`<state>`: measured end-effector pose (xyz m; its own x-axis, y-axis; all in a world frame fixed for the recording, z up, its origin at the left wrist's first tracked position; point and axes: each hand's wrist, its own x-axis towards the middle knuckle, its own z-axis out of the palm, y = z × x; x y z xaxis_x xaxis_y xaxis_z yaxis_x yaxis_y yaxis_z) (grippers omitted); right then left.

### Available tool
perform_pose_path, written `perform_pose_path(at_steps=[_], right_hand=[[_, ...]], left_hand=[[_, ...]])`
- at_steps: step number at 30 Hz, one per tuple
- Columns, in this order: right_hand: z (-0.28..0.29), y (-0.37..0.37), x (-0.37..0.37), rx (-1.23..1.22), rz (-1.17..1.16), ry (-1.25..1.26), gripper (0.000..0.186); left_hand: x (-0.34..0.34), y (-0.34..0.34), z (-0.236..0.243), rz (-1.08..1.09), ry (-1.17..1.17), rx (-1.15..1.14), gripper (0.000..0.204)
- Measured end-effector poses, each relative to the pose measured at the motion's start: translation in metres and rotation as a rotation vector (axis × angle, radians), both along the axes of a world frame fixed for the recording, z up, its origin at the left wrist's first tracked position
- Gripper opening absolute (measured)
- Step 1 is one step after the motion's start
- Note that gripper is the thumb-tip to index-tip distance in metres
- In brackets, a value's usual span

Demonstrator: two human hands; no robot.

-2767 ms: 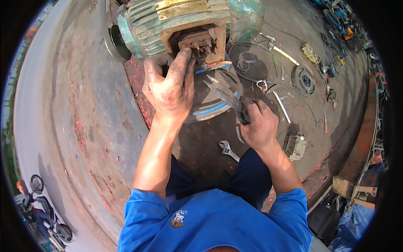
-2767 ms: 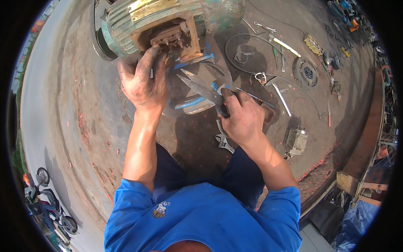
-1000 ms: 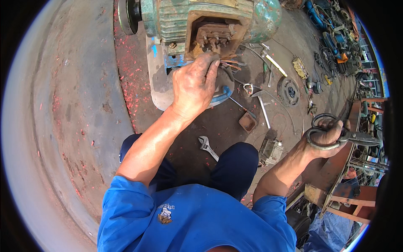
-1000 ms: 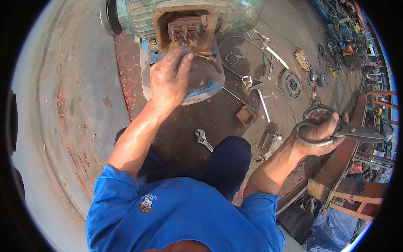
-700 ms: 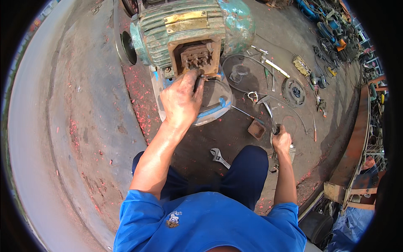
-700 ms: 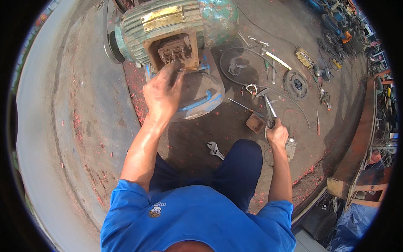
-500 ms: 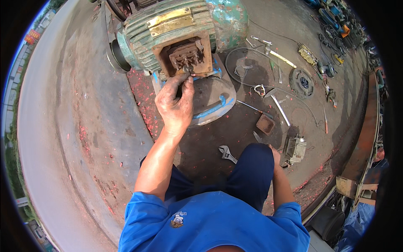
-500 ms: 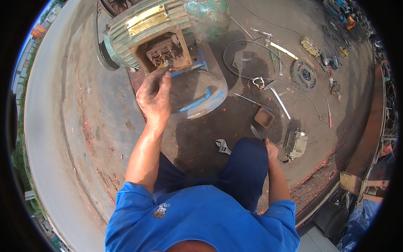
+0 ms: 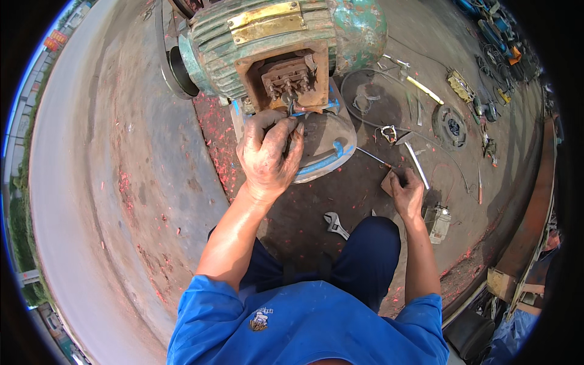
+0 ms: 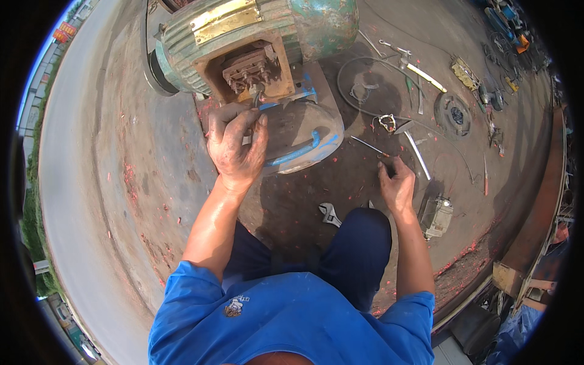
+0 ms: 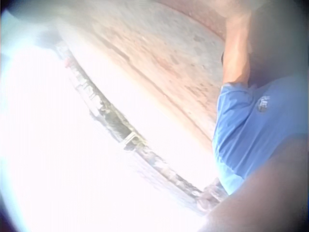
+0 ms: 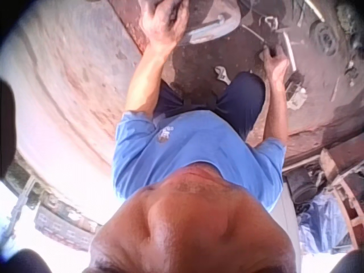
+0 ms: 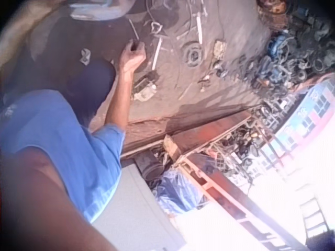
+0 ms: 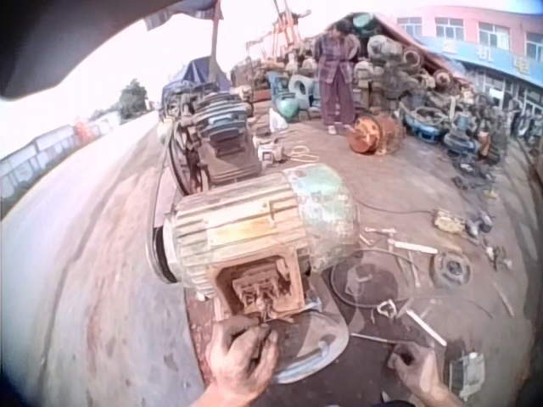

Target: The person uses shears to cut the outer sheath of a cable, then strips the insulation from individual wires. They twist the exposed strands and insert them into the terminal block of a green electric motor, securing the connections.

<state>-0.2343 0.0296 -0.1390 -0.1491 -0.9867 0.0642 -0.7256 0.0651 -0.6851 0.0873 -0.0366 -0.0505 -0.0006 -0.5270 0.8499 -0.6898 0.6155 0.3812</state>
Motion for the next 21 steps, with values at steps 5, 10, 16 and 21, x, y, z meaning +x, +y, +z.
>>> perform_pose_path(at_steps=[5,10,16,21], right_hand=[[0.115,-0.045,0.125,-0.256,0.284,-0.306,0.033],[0.145,-0.075,0.173,-0.468,0.416,-0.284,0.027],[0.132,-0.081,0.159,-0.833,0.527,0.176,0.02],[0.125,-0.064,0.165,-0.201,0.246,-0.379,0.02]], left_hand=[[-0.004,-0.005,-0.001,-0.039,0.107,0.038,0.024],[-0.005,-0.004,0.006,0.027,0.073,0.043,0.039],[-0.011,0.003,0.014,0.051,-0.019,0.162,0.038],[-0.011,-0.003,0.008,-0.041,-0.012,0.112,0.03]])
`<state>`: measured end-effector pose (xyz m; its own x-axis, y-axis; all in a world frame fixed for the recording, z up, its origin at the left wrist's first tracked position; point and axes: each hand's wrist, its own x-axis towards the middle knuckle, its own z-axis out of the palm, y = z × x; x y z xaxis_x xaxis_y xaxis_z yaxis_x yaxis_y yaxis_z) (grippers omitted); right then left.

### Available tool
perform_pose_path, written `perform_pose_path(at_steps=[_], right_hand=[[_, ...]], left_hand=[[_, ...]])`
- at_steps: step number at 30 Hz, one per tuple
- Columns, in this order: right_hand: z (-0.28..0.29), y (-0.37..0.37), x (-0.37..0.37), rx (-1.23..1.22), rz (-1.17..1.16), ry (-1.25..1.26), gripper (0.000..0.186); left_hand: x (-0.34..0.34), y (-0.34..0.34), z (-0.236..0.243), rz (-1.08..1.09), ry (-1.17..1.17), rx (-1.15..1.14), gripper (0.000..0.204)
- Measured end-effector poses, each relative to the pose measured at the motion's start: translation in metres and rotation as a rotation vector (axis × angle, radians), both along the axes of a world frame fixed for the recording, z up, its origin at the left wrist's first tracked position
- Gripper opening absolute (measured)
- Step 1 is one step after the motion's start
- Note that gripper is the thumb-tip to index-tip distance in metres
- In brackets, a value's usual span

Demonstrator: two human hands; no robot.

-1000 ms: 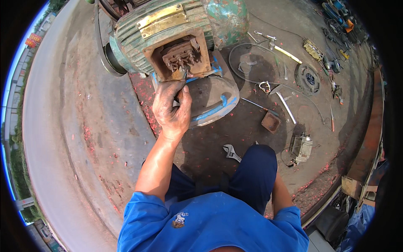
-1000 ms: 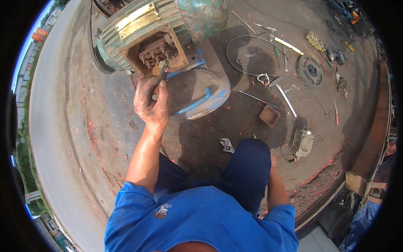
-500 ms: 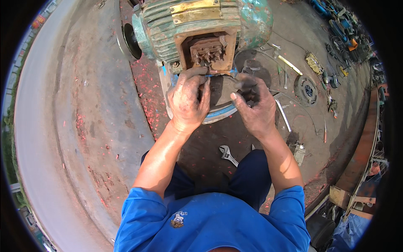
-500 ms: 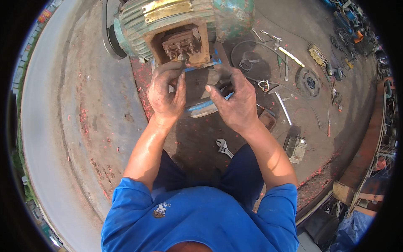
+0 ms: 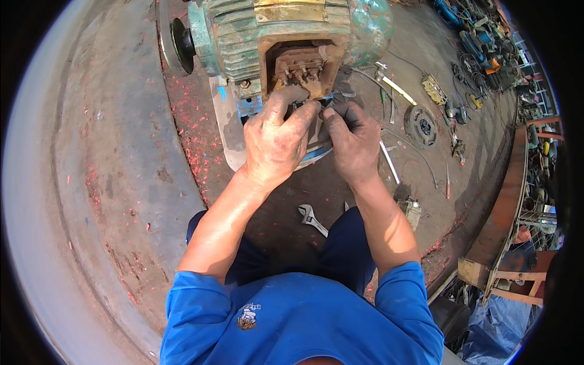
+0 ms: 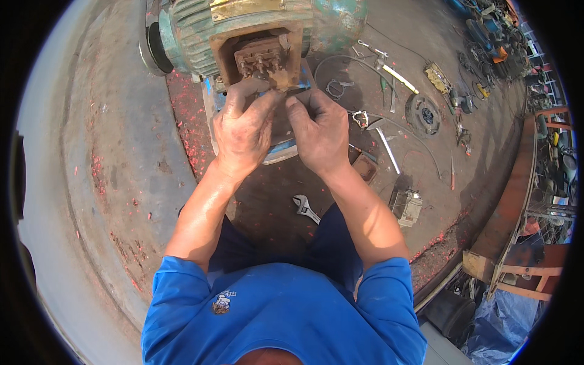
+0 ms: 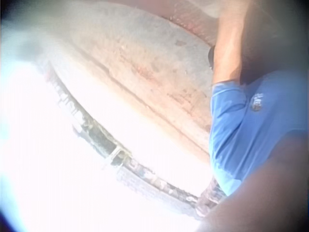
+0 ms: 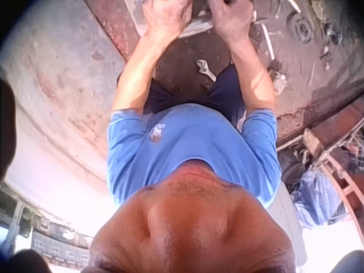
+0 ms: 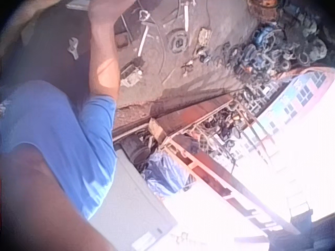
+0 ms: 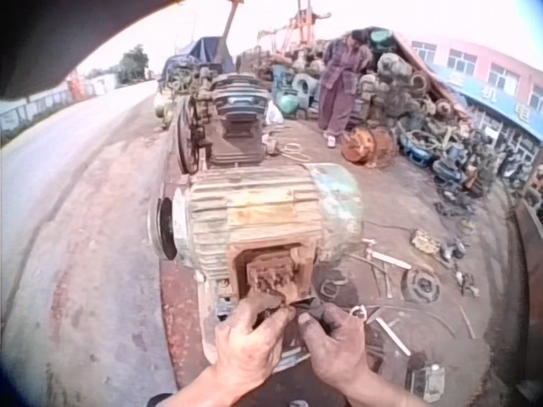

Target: The person uses shears to cut the outer sheath of a cable, then strips the insulation from individual wires. They twist the exposed strands and insert them into the terminal block of a green electric motor, securing the connections.

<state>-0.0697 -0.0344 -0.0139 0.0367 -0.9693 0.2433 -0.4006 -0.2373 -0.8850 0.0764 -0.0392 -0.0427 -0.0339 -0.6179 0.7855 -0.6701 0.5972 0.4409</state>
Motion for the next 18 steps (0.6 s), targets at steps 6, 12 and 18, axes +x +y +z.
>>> perform_pose_path(at_steps=[6,12,18], right_hand=[[0.005,0.001,-0.007,0.789,0.166,-1.006,0.026],[0.0,0.012,-0.009,0.201,0.007,-0.381,0.02],[0.004,-0.02,-0.015,-0.994,0.019,0.607,0.034]], left_hand=[[0.002,-0.006,-0.002,-0.083,0.059,-0.035,0.028],[0.0,-0.004,0.004,-0.076,0.058,0.009,0.027],[0.001,-0.005,0.004,-0.078,0.089,0.016,0.022]])
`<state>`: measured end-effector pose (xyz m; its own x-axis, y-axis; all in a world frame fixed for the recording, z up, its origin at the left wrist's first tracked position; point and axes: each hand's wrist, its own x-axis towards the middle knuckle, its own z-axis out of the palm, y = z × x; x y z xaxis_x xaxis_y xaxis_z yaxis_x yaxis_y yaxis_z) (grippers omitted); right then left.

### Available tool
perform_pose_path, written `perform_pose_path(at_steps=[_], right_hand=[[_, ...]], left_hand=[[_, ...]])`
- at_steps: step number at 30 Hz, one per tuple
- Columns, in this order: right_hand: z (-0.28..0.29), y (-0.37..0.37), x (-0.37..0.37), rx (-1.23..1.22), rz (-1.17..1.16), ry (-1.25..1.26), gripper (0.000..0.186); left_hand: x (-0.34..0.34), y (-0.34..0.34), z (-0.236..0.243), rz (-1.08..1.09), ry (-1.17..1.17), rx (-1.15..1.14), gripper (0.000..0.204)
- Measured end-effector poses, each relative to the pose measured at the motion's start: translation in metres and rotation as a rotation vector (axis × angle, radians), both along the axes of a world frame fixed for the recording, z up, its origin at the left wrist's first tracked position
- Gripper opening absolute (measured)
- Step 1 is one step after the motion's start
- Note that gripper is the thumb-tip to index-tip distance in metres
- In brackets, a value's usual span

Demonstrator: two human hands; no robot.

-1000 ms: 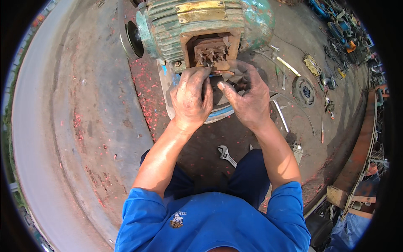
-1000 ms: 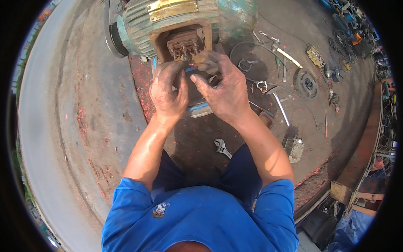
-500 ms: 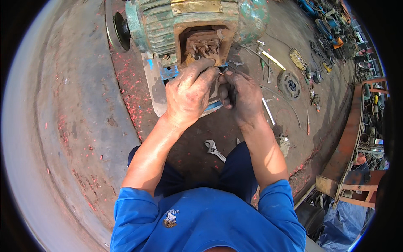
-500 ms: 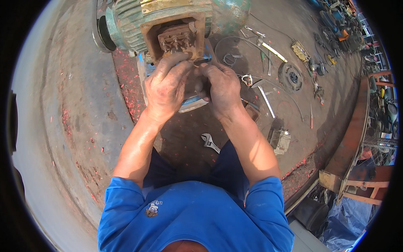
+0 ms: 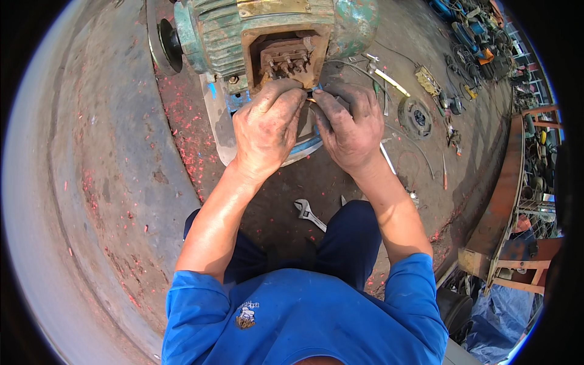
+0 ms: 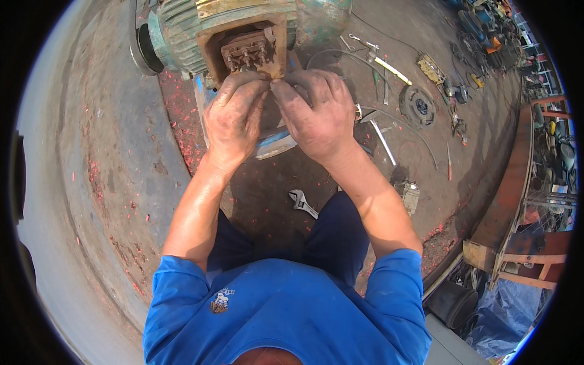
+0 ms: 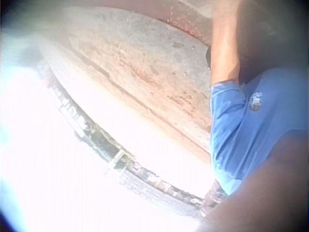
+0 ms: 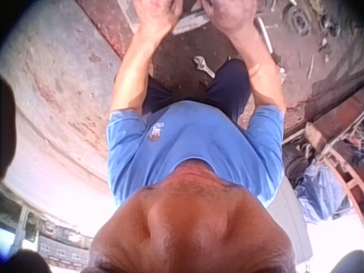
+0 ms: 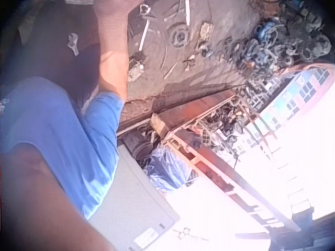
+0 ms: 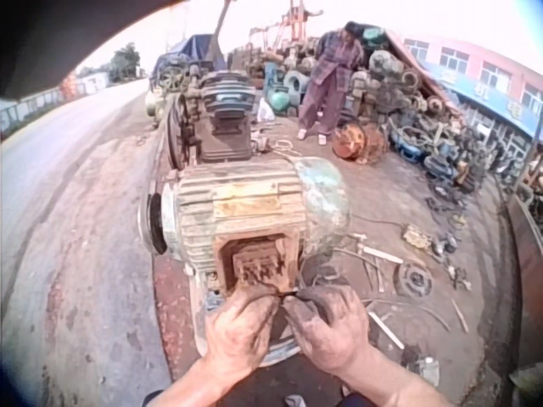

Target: The person uses shears to cut the outer sheath of a cable, then strips the insulation from individual wires. They twist the exposed strands and insert them into the terminal block of a green electric motor, securing the connections.

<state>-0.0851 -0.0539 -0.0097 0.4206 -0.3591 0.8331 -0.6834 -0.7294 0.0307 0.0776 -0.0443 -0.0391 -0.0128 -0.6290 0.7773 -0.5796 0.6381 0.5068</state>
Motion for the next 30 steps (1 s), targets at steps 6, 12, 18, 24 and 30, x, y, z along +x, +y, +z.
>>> perform_pose_path(at_steps=[6,12,18,24,30], right_hand=[[-0.006,0.009,0.003,0.619,-0.052,-0.269,0.007],[-0.005,0.021,0.007,1.235,0.127,-0.743,0.03],[-0.01,0.004,-0.004,0.365,0.047,-0.237,0.023],[-0.004,-0.002,-0.007,0.085,0.041,0.007,0.018],[0.003,0.02,0.013,1.413,0.214,-1.033,0.014]], left_hand=[[-0.002,0.0,0.001,-0.007,-0.012,-0.004,0.022],[-0.002,0.001,0.0,-0.04,0.061,0.04,0.02],[-0.002,0.002,0.002,-0.039,0.059,0.056,0.018],[0.0,0.004,0.004,-0.067,0.055,0.082,0.017],[-0.001,0.004,0.002,-0.055,0.08,0.077,0.015]])
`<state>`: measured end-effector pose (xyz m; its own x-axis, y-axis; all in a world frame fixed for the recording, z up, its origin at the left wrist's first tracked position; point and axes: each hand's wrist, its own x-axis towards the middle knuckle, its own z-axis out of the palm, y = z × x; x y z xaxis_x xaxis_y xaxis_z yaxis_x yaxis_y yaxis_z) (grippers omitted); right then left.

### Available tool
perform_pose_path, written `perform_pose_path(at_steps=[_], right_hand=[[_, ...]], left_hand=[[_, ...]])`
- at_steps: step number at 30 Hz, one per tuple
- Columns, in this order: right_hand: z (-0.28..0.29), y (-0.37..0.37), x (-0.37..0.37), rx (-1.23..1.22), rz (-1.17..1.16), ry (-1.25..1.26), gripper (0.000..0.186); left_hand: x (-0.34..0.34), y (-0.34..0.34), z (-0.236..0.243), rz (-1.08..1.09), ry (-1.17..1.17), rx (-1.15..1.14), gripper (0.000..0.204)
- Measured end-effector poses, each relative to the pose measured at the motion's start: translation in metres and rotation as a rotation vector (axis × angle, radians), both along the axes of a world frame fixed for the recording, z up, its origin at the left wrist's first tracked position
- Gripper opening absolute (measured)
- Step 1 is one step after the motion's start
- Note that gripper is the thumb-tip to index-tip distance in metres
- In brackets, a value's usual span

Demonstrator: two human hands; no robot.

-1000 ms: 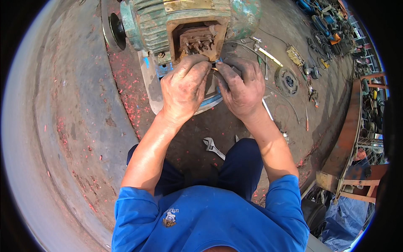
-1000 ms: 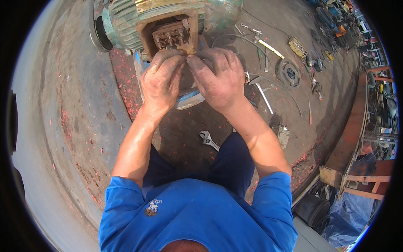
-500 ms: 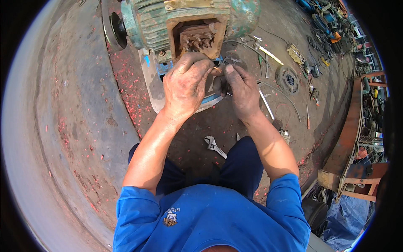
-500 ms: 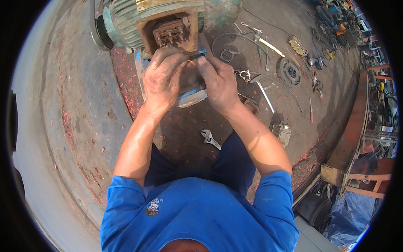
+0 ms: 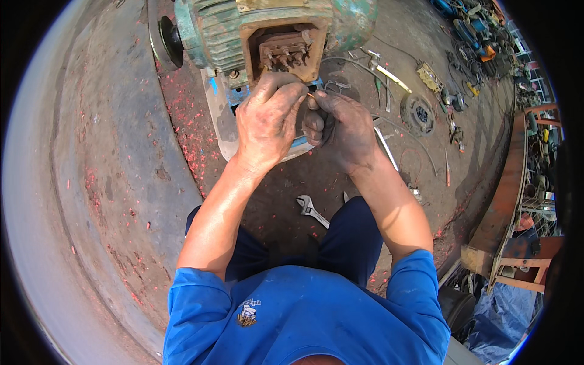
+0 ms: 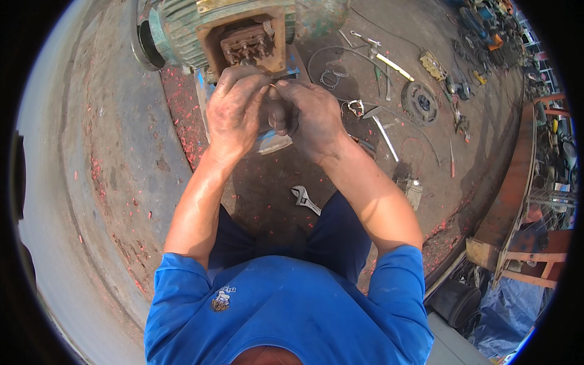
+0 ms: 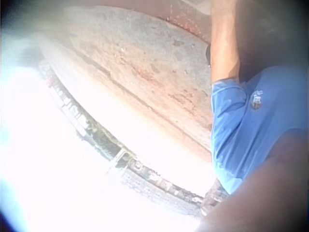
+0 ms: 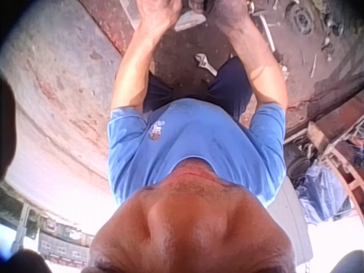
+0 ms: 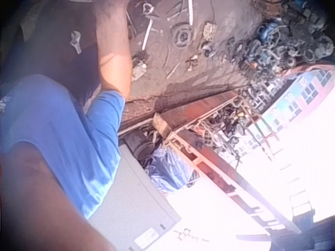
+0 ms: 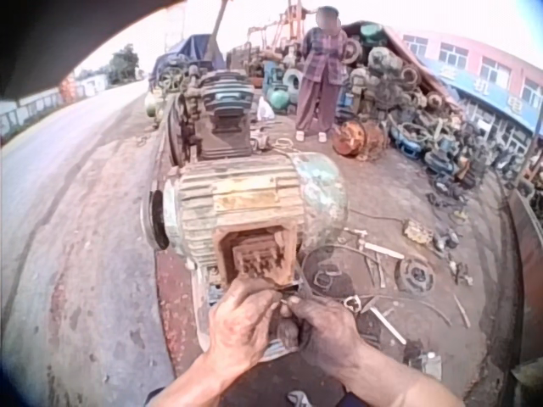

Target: The person uses shears to cut the outer sheath of a cable, then strips the insulation from individual wires. They twist the exposed strands and insert them into the terminal block of a green electric motor, securing the connections.

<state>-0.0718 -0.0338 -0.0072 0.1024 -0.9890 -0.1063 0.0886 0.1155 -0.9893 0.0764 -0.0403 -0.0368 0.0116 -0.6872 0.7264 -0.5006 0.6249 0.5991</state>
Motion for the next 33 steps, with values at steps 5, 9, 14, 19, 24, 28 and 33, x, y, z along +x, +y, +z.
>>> perform_pose_path(at_steps=[5,9,14,19,24,28,33], right_hand=[[-0.01,0.001,-0.005,-0.672,-0.11,0.531,0.01],[-0.005,-0.018,-0.013,-1.365,-0.189,1.008,0.02],[-0.01,-0.015,-0.011,-0.993,-0.143,0.783,0.009],[-0.004,0.007,0.001,-0.358,-0.072,0.38,0.012],[-0.009,0.002,-0.002,-0.757,-0.163,0.635,0.014],[-0.006,-0.014,-0.01,-1.216,-0.157,0.956,0.012],[-0.001,0.001,0.007,-0.192,-0.133,0.214,0.021]], left_hand=[[0.0,0.0,0.001,-0.008,0.005,0.008,0.016],[0.001,-0.001,0.001,-0.001,-0.003,-0.01,0.017],[-0.001,0.0,0.002,-0.005,-0.002,-0.001,0.017],[0.001,0.001,0.0,-0.006,-0.009,0.006,0.017],[0.001,0.0,0.0,-0.006,-0.021,0.003,0.018],[0.0,0.0,0.002,0.014,-0.024,-0.012,0.018],[-0.002,-0.002,-0.003,0.076,-0.007,-0.034,0.019]])
